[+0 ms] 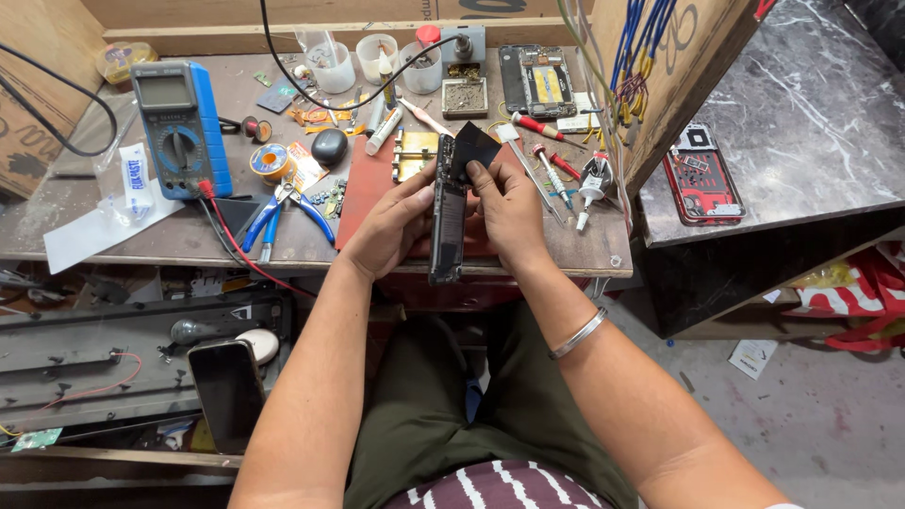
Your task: The person uses a metal spudger to pry and separate the screen from the smartphone chassis. They then lift the screen assembly, rotate the phone, and peel back a black protective film from the internal components.
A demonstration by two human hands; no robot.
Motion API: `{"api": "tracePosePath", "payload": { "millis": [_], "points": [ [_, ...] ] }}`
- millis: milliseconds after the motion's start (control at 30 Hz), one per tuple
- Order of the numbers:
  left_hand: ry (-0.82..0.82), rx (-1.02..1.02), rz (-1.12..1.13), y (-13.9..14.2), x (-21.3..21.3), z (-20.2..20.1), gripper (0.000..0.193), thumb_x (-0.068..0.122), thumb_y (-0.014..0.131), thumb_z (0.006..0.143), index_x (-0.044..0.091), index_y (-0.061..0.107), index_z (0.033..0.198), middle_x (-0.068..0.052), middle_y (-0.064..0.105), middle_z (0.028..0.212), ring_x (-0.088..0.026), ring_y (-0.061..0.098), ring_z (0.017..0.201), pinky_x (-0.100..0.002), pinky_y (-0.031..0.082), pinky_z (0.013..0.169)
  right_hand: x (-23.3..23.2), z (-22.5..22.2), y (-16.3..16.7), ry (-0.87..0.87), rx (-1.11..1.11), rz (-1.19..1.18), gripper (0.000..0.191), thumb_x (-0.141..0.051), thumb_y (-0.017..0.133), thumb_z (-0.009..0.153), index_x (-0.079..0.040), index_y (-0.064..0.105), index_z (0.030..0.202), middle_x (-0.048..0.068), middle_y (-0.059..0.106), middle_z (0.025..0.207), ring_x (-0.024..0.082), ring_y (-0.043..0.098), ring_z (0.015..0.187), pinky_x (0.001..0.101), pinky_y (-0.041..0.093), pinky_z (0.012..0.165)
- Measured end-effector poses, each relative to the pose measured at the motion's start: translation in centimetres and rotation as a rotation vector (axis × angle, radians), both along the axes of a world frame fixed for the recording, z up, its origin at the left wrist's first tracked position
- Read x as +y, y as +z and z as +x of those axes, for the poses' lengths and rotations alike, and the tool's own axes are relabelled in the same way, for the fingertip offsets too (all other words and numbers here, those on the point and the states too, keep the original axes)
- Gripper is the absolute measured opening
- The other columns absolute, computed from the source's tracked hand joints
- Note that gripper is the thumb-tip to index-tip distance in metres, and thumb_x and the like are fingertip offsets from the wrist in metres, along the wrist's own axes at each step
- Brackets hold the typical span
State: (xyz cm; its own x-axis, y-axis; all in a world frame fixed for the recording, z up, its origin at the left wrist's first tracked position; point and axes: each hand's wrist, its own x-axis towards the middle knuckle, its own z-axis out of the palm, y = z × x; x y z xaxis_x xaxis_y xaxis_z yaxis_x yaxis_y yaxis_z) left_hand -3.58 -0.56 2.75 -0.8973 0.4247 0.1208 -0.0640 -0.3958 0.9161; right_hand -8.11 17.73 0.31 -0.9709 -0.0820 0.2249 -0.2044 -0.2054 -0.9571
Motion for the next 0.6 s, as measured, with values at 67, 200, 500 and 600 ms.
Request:
{"api": "tracePosePath", "payload": {
  "millis": [67,200,500,600],
  "points": [
    [-0.011,0.022,0.009,-0.3,-0.2,-0.1,0.072,0.026,0.057,0.102,0.010,0.025,0.165,-0.015,0.063,0.138,-0.021,0.065,0.122,-0.034,0.056,0.098,-0.1,0.1,0.1,-0.021,0.026,0.039,0.033,-0.033,0.068,0.101,-0.002,0.068,0.091,-0.002,0.062,0.076,0.005,0.056,0.062,0.0222,0.047,0.055],
    [-0.013,0.084,0.017,-1.0,-0.4,-0.6,0.076,0.024,0.063,0.101,0.008,0.026,0.165,-0.015,0.059,0.143,-0.021,0.064,0.125,-0.036,0.055,0.103,-0.3,0.1,0.1,-0.041,-0.045,0.069,0.030,-0.032,0.067,0.097,-0.004,0.067,0.088,-0.002,0.062,0.075,0.006,0.058,0.058,0.0235,0.048,0.051],
    [0.135,0.119,0.060,-1.9,-1.0,-1.1,0.075,0.018,0.063,0.100,0.004,0.029,0.165,-0.010,0.055,0.143,-0.016,0.059,0.119,-0.032,0.054,0.097,0.0,0.8,-1.3,-0.120,0.234,-0.027,0.022,-0.024,0.067,0.107,-0.006,0.054,0.108,-0.006,0.056,0.092,0.005,0.055,0.081,0.0229,0.053,0.069],
    [0.150,0.044,0.094,-1.5,-0.9,-1.4,0.075,0.019,0.062,0.098,0.005,0.028,0.163,-0.012,0.056,0.136,-0.021,0.063,0.114,-0.034,0.055,0.094,0.0,1.3,-2.1,-0.146,0.133,-0.156,0.025,-0.024,0.068,0.105,-0.009,0.051,0.097,-0.003,0.052,0.074,0.007,0.049,0.064,0.0204,0.043,0.059]
  ]
}}
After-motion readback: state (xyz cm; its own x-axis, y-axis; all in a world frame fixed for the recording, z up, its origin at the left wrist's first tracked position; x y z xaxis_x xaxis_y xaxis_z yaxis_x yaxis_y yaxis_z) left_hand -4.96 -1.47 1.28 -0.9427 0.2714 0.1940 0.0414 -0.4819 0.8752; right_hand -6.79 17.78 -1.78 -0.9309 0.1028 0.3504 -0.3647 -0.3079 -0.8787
